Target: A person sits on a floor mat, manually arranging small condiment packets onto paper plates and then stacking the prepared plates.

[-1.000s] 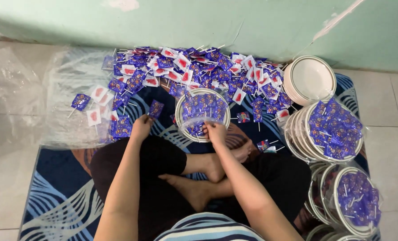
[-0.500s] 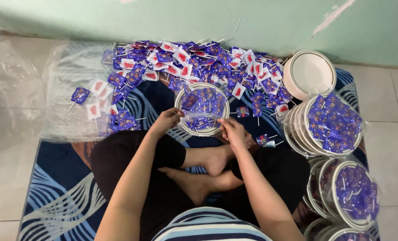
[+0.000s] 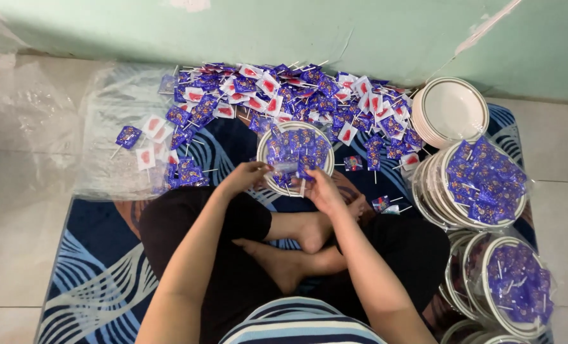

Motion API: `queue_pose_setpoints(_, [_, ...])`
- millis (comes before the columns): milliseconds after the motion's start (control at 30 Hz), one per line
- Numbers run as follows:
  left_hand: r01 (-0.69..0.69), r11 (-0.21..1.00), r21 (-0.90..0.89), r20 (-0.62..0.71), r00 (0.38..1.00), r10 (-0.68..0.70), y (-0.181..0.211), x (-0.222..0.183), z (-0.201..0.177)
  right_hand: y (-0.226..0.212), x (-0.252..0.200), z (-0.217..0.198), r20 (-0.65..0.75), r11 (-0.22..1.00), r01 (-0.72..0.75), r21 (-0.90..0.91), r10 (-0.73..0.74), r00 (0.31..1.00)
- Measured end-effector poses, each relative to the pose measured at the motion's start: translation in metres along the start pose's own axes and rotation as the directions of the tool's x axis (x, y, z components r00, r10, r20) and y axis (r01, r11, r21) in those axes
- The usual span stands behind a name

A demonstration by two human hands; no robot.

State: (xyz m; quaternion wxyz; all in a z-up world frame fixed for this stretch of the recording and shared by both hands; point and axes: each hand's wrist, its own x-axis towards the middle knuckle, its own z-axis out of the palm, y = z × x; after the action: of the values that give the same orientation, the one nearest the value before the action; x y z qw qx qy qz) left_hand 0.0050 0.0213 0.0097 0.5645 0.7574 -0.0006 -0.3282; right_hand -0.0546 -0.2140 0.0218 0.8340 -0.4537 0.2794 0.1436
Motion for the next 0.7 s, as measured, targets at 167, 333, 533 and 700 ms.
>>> queue_pose_setpoints(167, [0.048,0.968,0.245,-0.288,0.957,0.026,-0.086,0.034,-0.067,0.004,0.001,-0.049,0.012,0.949,-0.137,-0.285,0.147,0.989])
queue_pose_setpoints(333, [0.133,0.850,0.510,-0.493,0.855,0.162,-0.131,0.033,-0.112,0.034,0.036,-0.088,0.017,0.865,-0.076,-0.495,0.097,0.995])
queue_pose_setpoints(533, [0.077,0.875,0.478,-0.534,0.816,0.220,-0.136,0.038,-0.105,0.058,0.073,-0.081,-0.071,0.977,-0.122,-0.172,0.111,0.991])
queue_pose_setpoints(700, [0.035,0.883,0.469,-0.481,0.848,0.223,-0.129,0.042,-0.093,0.058,0.069,-0.056,0.028,0.982,-0.018,-0.187,0.024,0.999])
